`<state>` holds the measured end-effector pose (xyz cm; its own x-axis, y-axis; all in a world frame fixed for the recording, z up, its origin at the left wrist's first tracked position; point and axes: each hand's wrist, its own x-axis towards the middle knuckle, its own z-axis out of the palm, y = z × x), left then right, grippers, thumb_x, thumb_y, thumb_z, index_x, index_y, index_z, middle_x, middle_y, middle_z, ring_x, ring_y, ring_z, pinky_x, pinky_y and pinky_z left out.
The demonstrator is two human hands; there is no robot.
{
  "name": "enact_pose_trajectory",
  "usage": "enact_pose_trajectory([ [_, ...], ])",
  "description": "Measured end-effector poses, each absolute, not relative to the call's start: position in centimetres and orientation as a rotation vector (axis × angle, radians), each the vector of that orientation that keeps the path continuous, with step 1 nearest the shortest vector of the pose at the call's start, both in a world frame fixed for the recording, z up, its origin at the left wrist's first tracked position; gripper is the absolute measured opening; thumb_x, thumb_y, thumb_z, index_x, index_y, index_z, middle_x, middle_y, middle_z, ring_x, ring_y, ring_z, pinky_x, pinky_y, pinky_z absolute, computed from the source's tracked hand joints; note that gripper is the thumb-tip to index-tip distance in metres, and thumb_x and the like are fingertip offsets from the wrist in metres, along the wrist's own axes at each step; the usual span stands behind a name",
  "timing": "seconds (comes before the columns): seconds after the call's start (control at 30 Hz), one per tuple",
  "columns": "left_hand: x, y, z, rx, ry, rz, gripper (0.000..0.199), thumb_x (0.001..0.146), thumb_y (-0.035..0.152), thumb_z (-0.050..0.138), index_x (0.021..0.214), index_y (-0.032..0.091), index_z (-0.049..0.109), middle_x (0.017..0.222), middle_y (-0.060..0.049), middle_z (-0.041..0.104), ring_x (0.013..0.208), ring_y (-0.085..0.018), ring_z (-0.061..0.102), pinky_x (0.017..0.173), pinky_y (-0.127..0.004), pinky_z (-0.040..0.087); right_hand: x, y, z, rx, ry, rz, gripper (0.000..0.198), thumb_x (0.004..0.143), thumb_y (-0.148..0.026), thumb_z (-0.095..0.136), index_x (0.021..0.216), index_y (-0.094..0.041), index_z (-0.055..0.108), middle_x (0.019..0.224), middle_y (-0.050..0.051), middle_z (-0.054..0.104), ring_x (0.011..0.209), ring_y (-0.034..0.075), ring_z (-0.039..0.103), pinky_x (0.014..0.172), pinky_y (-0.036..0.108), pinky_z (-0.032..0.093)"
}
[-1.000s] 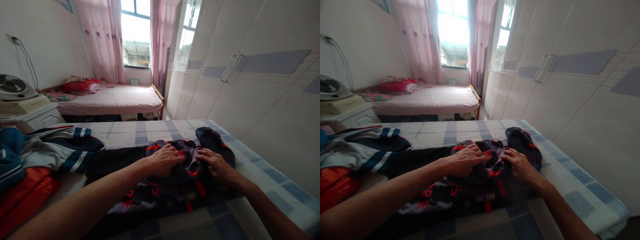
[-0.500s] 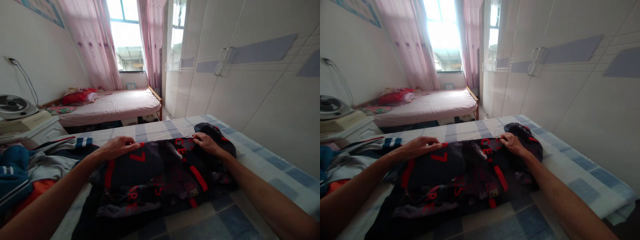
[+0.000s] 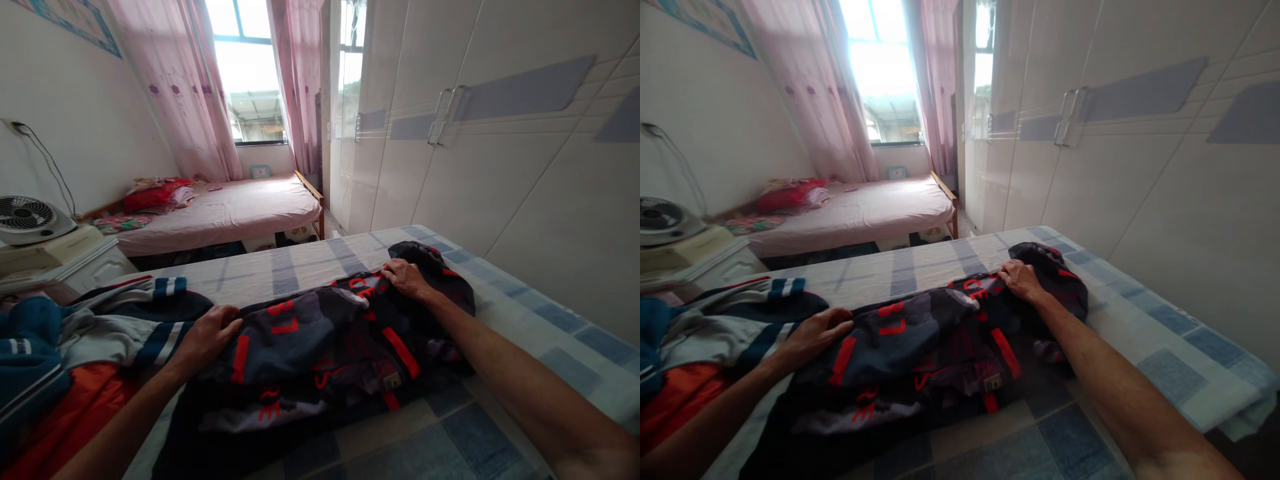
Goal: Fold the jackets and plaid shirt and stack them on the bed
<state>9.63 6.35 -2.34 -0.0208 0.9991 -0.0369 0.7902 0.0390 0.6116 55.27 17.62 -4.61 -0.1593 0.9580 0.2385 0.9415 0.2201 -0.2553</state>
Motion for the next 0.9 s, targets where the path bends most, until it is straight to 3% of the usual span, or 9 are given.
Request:
enact_pose_trajectory([
  [0.13, 11.3, 3.9, -3.2, 2.304, 1.933, 0.780, 0.043, 0.087, 0.046, 0.044, 0.113, 0.016, 0.062, 0.128, -0.013, 0.056, 0.118, -0.028, 0.053, 0.102, -0.042, 0.040, 55.0, 17.6, -4.5, -1.801, -2.174, 0.012, 0.026, 0.090, -0.034, 0.044, 0.087, -0.019, 0.065, 0.106, 0.010, 0.066, 0.106, 0.023, 0.054, 0.085, 0.034, 0.038],
  [0.23, 13.2, 1.4, -4.5, 2.581, 1.828, 0.613, 0.046, 0.090, 0.045, 0.044, 0.130, 0.024, 0.054, 0.145, -0.010, 0.044, 0.134, -0.029, 0.038, 0.108, -0.049, 0.033, 54.9, 17.5, -5.0, -1.805, -2.191, 0.003, 0.025, 0.089, -0.033, 0.044, 0.084, -0.019, 0.064, 0.104, 0.010, 0.066, 0.104, 0.023, 0.055, 0.084, 0.034, 0.039],
  [0.4, 14.4, -0.3, -6.2, 2.597, 1.859, 0.256, 0.046, 0.092, 0.045, 0.042, 0.135, 0.030, 0.049, 0.145, -0.009, 0.045, 0.134, -0.028, 0.039, 0.108, -0.054, 0.031, 55.5, 17.6, -5.9, -1.765, -2.145, -0.007, 0.023, 0.087, -0.033, 0.044, 0.087, -0.019, 0.063, 0.104, 0.010, 0.064, 0.099, 0.024, 0.057, 0.083, 0.035, 0.042],
  [0.6, 15.2, -0.4, -4.7, 2.709, 1.904, 0.541, 0.044, 0.093, 0.041, 0.039, 0.128, 0.023, 0.057, 0.145, -0.010, 0.044, 0.135, -0.029, 0.038, 0.107, -0.054, 0.034, 61.0, 17.6, -3.8, -1.884, -1.603, -0.229, 0.036, 0.088, -0.032, 0.040, 0.116, -0.016, 0.055, 0.122, 0.015, 0.057, 0.116, 0.025, 0.051, 0.098, 0.035, 0.037],
  [0.73, 17.5, -0.8, -5.3, 2.891, 1.698, 0.658, 0.044, 0.093, 0.039, 0.041, 0.134, 0.028, 0.051, 0.148, -0.007, 0.041, 0.137, -0.029, 0.035, 0.105, -0.055, 0.037, 65.5, 19.1, -3.5, -2.138, -1.396, -0.179, 0.043, 0.086, -0.033, 0.043, 0.119, -0.007, 0.054, 0.120, 0.025, 0.056, 0.112, 0.032, 0.054, 0.091, 0.044, 0.042],
  [0.9, 19.0, -0.9, -8.8, 3.000, 1.658, 0.494, 0.054, 0.090, 0.043, 0.046, 0.142, 0.031, 0.038, 0.144, -0.007, 0.045, 0.128, -0.030, 0.047, 0.099, -0.054, 0.044, 67.9, 21.4, -5.7, -2.140, -1.477, -0.031, 0.048, 0.079, -0.045, 0.055, 0.109, -0.008, 0.061, 0.104, 0.023, 0.064, 0.096, 0.030, 0.062, 0.081, 0.042, 0.047],
])
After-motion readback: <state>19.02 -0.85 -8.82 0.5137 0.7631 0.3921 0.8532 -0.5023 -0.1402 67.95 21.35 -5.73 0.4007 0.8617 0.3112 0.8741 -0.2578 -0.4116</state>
